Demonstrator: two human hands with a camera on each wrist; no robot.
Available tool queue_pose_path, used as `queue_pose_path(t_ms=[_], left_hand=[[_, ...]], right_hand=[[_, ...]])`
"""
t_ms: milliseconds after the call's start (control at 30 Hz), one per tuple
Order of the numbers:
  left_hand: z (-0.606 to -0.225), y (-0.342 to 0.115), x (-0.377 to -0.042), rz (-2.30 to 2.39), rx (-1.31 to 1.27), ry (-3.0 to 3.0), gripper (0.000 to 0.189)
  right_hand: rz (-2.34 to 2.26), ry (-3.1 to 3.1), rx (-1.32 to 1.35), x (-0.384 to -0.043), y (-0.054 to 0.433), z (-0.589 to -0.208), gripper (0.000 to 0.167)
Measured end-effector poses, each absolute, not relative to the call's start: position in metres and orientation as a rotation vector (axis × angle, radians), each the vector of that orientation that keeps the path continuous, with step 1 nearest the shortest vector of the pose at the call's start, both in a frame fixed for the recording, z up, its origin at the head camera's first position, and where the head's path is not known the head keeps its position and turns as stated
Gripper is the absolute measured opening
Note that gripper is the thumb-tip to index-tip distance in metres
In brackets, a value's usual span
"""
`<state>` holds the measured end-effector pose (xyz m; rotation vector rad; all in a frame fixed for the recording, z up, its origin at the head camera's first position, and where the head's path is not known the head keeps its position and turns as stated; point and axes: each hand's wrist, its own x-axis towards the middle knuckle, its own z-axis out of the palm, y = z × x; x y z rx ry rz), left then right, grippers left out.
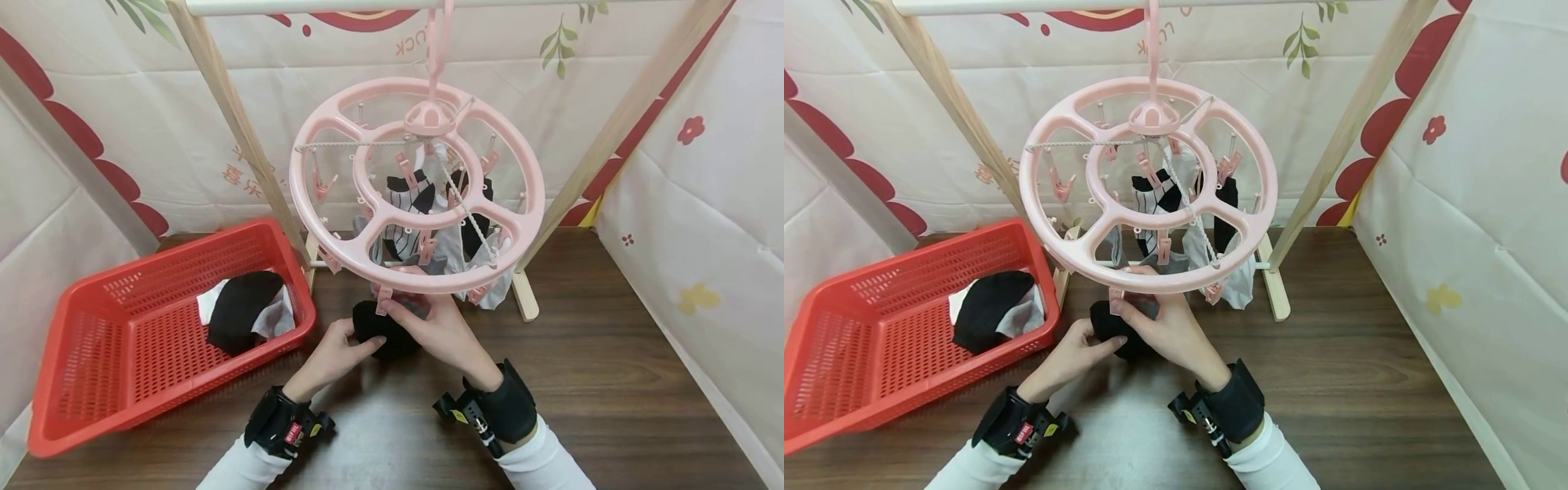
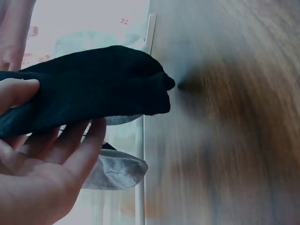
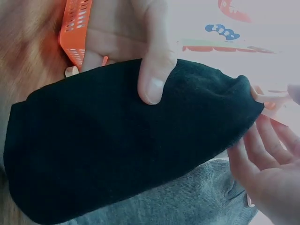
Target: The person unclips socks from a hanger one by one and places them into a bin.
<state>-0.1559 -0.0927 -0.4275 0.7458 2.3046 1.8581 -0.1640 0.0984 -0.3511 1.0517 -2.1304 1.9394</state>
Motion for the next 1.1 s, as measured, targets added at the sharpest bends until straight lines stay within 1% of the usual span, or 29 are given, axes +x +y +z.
queue_pose_path(t_ms=[67, 200, 267, 500, 600, 800, 1100], left_hand=[[-0.428, -0.092, -0.155, 1.85, 0.769, 2.315, 0.022], [-0.43, -0.089, -0.154, 1.805, 0.794, 2.344, 0.02], [-0.43, -0.087, -0.154, 1.779, 0.796, 2.365, 0.018], [-0.43, -0.084, -0.15, 1.703, 0.786, 2.45, 0.011], [-0.43, -0.084, -0.149, 1.692, 0.768, 2.448, 0.012], [-0.429, -0.085, -0.149, 1.666, 0.763, 2.429, 0.012], [-0.43, -0.091, -0.147, 1.637, 0.734, 2.47, 0.012]], right_hand=[[2.0, -2.115, 1.022, -0.162, 0.099, -0.351, 0.021], [2.142, -2.067, 0.947, -0.159, 0.099, -0.352, 0.035], [2.166, -2.051, 0.915, -0.158, 0.099, -0.353, 0.039], [2.118, -1.978, 0.935, -0.158, 0.1, -0.356, 0.038], [2.053, -1.973, 0.95, -0.158, 0.101, -0.357, 0.039], [1.932, -1.988, 0.906, -0.158, 0.102, -0.358, 0.034], [1.971, -1.951, 0.879, -0.158, 0.104, -0.362, 0.03]])
